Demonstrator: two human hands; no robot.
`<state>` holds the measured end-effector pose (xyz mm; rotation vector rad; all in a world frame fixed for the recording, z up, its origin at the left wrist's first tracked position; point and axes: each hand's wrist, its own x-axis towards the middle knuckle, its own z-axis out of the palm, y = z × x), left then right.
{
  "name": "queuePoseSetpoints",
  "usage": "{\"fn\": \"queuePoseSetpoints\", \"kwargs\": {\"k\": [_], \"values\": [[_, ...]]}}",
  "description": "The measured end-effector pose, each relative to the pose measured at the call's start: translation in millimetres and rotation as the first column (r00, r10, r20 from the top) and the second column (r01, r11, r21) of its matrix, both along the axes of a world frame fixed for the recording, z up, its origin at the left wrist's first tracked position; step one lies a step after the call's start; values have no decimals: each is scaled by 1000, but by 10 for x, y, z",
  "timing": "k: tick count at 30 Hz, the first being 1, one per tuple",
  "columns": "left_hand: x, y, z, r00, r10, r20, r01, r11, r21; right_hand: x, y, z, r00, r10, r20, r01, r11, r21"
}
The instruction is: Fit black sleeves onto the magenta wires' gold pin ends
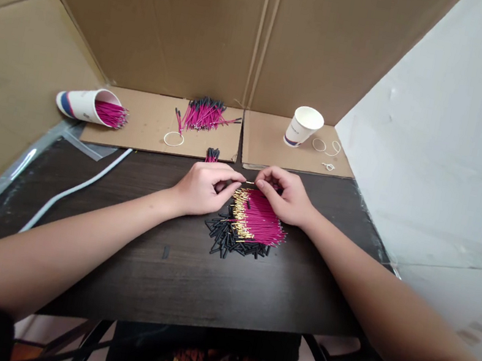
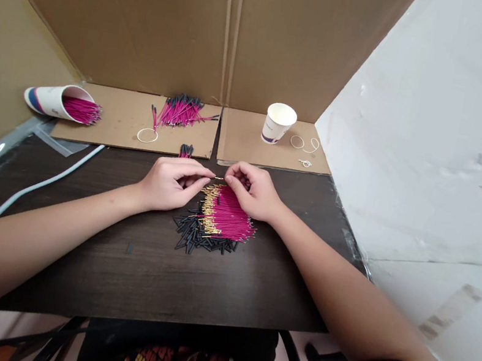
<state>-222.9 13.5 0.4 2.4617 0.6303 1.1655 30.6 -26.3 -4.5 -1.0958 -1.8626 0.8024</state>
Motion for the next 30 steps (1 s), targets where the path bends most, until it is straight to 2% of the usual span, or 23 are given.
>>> {"fn": "queuePoseSetpoints", "kwargs": {"k": [17,30], "values": [[-6,4,-15,1000,-19,-24,19,1000,10,-23,-25,32,998,23,62,-27,997,70],[-8,10,-26,998,-47,-30,47,999,3,-53,-41,28,992,-3,124,-27,969,247]]}}
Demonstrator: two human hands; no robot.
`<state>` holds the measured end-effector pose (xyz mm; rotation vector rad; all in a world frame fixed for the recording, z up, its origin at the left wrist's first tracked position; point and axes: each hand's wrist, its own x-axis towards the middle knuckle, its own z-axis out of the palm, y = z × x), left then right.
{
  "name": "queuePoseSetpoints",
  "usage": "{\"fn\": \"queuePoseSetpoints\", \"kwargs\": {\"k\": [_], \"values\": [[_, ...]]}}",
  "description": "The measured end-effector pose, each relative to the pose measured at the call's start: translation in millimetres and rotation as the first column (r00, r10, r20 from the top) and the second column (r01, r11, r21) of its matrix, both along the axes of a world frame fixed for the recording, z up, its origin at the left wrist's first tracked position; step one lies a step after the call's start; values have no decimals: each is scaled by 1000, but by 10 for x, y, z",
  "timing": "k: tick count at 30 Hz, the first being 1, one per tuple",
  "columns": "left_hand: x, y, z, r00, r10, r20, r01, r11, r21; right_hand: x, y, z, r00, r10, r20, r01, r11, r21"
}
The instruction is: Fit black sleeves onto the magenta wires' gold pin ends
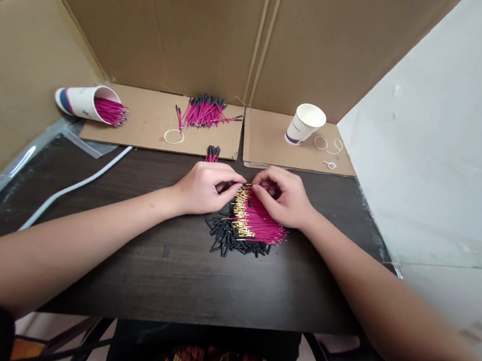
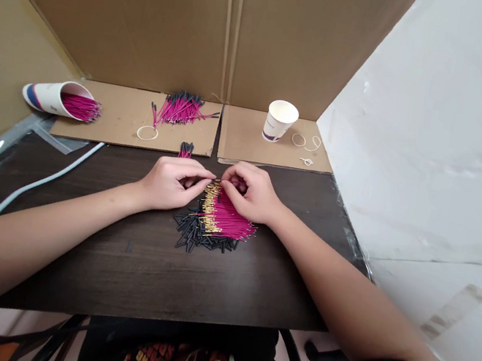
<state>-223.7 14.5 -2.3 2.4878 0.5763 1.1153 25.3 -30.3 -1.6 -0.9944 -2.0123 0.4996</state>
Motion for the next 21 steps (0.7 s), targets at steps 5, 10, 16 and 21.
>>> {"fn": "queuePoseSetpoints", "kwargs": {"k": [5,10,16,21], "values": [[3,-10,19,1000,-24,-6,24,1000,-10,-16,-11,12,1000,18,3,-18,1000,26],[5,-19,34,1000,-26,-12,26,1000,-14,-13,-9,7,1000,25,15,-25,999,29],[2,-18,32,999,-26,-21,26,1000,-12,-13,-3,2,999,33,9,-34,999,37],[6,-13,24,1000,-30,-7,30,999,-11,-14,-1,5,999,33,13,-34,999,30]]}}
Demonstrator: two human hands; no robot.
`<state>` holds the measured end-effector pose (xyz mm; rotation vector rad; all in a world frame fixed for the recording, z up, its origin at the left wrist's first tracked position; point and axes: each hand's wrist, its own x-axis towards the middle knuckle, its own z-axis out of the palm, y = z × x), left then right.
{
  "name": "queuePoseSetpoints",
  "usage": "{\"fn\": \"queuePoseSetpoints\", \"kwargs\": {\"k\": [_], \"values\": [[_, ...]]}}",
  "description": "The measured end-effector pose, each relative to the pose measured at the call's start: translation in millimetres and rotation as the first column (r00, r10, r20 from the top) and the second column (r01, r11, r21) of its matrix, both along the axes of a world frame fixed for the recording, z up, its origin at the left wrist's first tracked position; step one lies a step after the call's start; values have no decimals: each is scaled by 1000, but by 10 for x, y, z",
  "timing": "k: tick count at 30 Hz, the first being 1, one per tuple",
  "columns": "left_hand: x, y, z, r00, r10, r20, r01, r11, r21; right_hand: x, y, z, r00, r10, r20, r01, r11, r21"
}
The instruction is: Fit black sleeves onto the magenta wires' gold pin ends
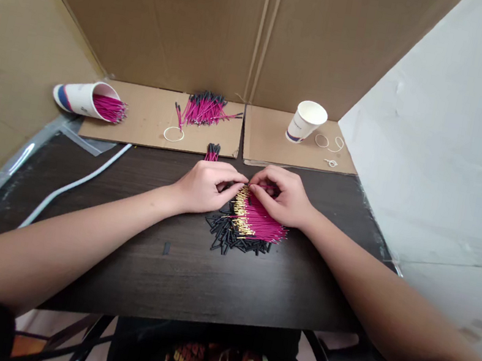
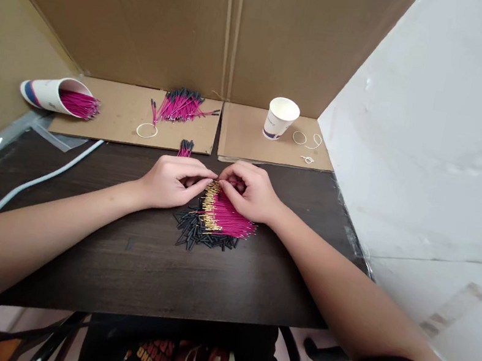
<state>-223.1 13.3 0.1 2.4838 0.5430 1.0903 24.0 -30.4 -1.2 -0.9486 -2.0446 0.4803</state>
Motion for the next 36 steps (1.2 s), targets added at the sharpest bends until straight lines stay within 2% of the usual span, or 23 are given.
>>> {"fn": "queuePoseSetpoints", "kwargs": {"k": [6,11,16,18,21,24,27,32,36], "values": [[-4,-10,1,1000,20,-6,-20,1000,-5,-1,0,1,1000,7,-7,-7,1000,9],[-21,-45,18,997,69,-23,-71,993,-94,-10,-7,3,999,-12,-31,12,1000,-5],[-14,-56,44,995,101,-13,-101,986,-131,-22,-29,39,982,-137,-130,137,991,-16],[-9,-58,51,994,110,-7,-110,985,-132,-26,-36,56,965,-193,-176,186,981,-52],[-6,-58,55,992,127,-12,-128,985,-119,-36,-37,72,927,-259,-272,204,955,-214],[-10,-51,53,991,131,-16,-132,987,-93,-52,-35,83,875,-297,-381,124,900,-417],[-15,-43,63,996,92,-8,-93,992,-86,-79,-48,106,830,-307,-466,16,848,-530],[-20,-44,96,999,-32,-16,31,994,-106,-122,-97,161,794,-292,-533,-114,789,-603],[-19,-45,93,997,-80,-19,78,995,-67,-131,-114,180,802,-266,-534,-147,779,-610]]}}
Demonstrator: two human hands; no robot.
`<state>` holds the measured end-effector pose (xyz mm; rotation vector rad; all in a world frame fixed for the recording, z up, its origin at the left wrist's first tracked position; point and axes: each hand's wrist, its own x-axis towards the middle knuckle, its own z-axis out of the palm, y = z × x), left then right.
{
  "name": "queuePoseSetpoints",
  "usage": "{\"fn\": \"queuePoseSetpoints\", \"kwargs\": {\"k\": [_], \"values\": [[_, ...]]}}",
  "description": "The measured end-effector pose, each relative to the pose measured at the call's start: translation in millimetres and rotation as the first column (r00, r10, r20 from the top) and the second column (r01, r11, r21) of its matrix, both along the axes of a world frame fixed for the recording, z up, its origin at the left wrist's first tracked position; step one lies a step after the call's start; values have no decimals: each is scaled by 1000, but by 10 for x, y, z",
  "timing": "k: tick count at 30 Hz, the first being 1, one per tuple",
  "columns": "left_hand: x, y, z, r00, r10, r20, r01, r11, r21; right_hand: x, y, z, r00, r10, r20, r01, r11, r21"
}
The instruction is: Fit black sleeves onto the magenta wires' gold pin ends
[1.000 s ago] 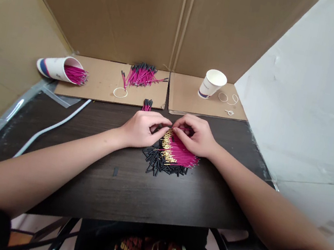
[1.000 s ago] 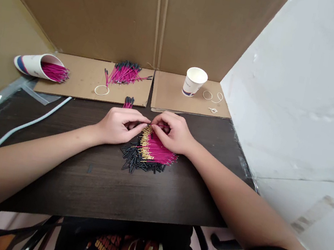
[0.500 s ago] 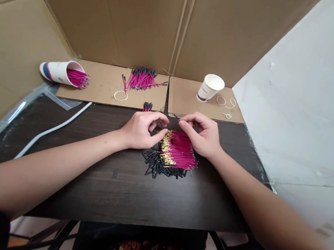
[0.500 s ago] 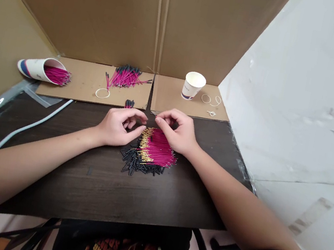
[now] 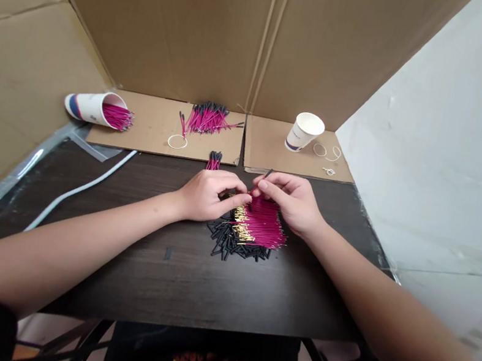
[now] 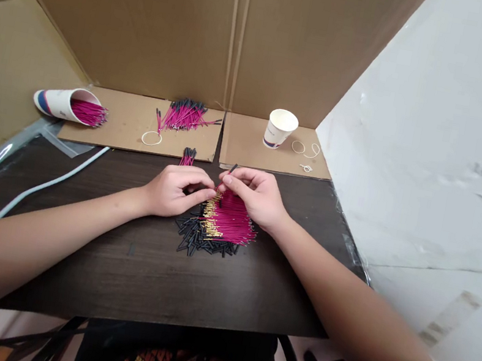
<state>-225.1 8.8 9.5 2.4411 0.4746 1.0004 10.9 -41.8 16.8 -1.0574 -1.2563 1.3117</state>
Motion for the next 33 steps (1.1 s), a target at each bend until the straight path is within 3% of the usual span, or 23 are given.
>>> {"fn": "queuePoseSetpoints", "kwargs": {"k": [10,13,17,20,24,33], "values": [[3,-26,-9,999,37,-20,-36,998,58,10,2,-40,999,26,47,-28,998,48],[-7,-21,-17,978,210,-3,-209,974,91,80,60,-102,990,-37,135,21,993,116],[-31,42,-36,850,525,-50,-512,844,160,196,189,-228,916,-229,329,140,952,273],[-54,102,-43,752,639,-159,-605,766,217,237,256,-306,880,-255,401,142,946,291],[-75,142,-38,700,694,-170,-642,715,277,236,272,-347,874,-228,430,105,951,290],[-117,218,-79,682,710,-179,-641,697,322,246,271,-356,857,-207,472,71,955,290]]}}
